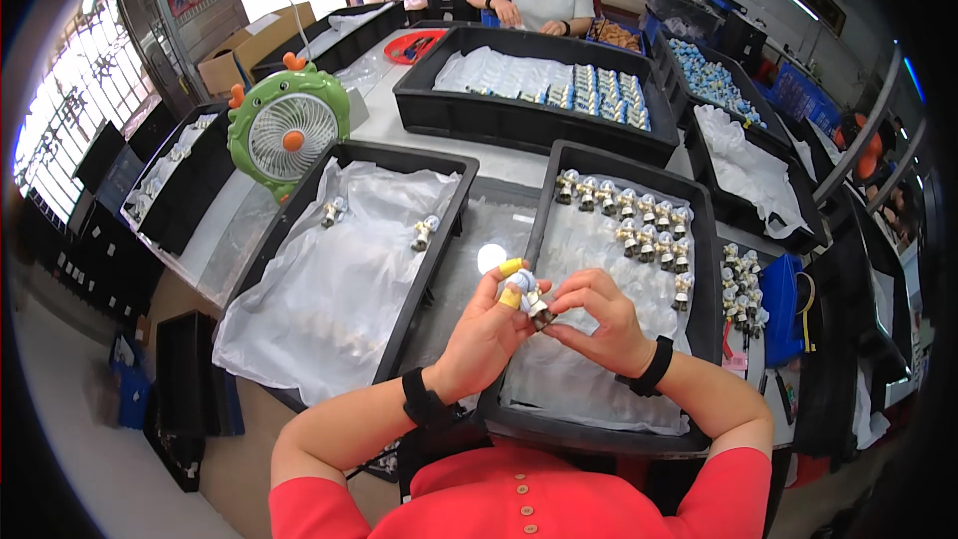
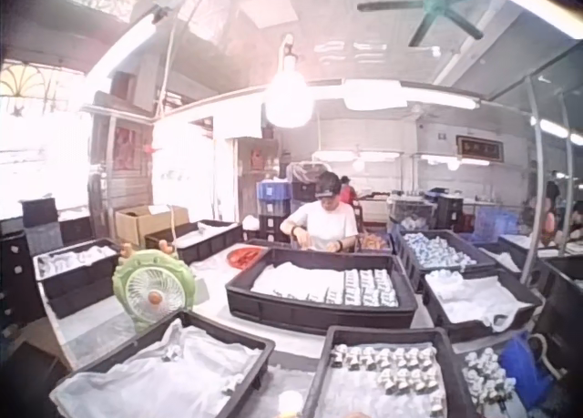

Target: The person assembles small metal valve components by hand. They pick up individual parts from a tray, screw them together, and place the finished units into a black tray lined with white paper. The process is repetitive, involving picking, twisting, and placing actions.

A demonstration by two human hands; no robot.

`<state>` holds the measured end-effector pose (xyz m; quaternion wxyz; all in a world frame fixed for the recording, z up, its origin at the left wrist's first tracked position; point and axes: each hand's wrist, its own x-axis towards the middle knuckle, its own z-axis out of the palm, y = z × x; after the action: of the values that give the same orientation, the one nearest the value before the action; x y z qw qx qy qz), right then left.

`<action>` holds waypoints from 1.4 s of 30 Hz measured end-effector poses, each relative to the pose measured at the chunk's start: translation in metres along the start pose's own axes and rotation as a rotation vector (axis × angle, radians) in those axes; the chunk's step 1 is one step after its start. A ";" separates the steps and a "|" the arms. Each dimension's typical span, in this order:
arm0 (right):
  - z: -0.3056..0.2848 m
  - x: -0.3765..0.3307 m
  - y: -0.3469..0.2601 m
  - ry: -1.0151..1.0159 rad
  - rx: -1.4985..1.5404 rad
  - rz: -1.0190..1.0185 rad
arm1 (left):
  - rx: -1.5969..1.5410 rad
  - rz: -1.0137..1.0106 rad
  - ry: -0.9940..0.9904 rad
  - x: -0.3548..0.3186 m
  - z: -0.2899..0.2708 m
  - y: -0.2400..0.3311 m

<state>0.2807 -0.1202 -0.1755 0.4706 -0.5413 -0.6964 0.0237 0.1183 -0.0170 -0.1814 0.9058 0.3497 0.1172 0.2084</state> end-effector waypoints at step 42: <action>-0.019 -0.120 -0.133 0.126 -0.685 -0.051 | 0.871 -0.141 -0.574 -0.060 0.034 -0.048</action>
<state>0.1926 -0.2772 -0.1681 0.3041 -0.6505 -0.6470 -0.2565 0.0918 -0.0968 -0.1852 0.6841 0.7280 -0.0367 -0.0251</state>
